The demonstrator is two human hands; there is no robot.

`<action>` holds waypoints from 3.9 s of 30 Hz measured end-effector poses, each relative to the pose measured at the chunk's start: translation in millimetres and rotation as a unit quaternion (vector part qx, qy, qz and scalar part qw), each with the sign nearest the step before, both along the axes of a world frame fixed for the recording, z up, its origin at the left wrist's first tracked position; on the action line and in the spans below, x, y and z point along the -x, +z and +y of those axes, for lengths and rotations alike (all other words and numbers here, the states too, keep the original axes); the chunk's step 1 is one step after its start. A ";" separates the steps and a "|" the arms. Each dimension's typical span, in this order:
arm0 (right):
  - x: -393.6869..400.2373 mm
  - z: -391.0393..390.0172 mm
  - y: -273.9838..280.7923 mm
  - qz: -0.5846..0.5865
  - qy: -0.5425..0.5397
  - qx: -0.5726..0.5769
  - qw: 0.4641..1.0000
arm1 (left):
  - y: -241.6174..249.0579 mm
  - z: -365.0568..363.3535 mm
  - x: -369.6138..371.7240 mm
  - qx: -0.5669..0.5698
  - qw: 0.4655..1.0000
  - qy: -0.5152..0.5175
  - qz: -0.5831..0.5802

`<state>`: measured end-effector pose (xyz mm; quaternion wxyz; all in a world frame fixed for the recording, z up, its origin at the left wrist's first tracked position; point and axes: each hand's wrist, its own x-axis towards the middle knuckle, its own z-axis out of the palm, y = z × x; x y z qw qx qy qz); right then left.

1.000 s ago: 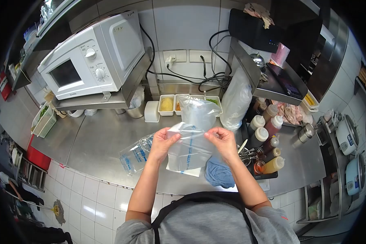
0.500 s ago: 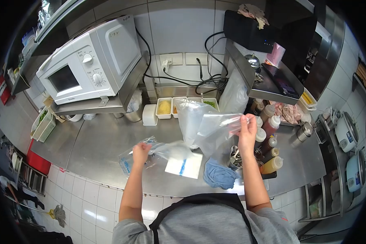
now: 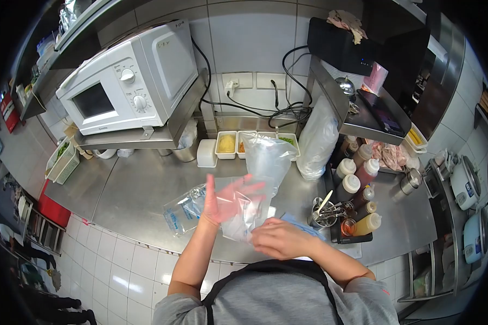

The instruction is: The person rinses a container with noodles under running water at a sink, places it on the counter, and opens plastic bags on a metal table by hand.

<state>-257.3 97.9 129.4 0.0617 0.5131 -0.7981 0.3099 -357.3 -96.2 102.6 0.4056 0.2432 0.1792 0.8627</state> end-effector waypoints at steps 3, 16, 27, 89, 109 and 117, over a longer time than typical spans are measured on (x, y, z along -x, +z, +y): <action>1.1 4.9 -5.5 0.017 0.020 0.019 0.999 | 0.8 -2.8 2.9 0.249 0.936 0.165 0.188; 73.5 31.4 -16.2 -0.290 -0.264 0.330 0.859 | 9.3 3.2 -6.6 0.281 0.884 0.315 0.200; 21.3 13.0 18.6 -0.332 0.134 0.204 0.911 | -41.1 -14.1 -30.5 0.150 0.988 -0.042 -0.011; 162.6 36.0 -92.1 -0.328 -0.560 0.282 0.706 | -115.5 41.2 105.1 0.490 0.811 0.314 0.059; 106.7 19.9 -223.1 -0.218 -0.485 0.300 0.792 | -159.8 -27.4 89.9 0.780 0.257 0.443 0.359; 84.1 10.9 -164.0 -0.768 -0.182 0.206 0.578 | -62.7 -19.9 24.7 0.467 0.550 0.555 0.414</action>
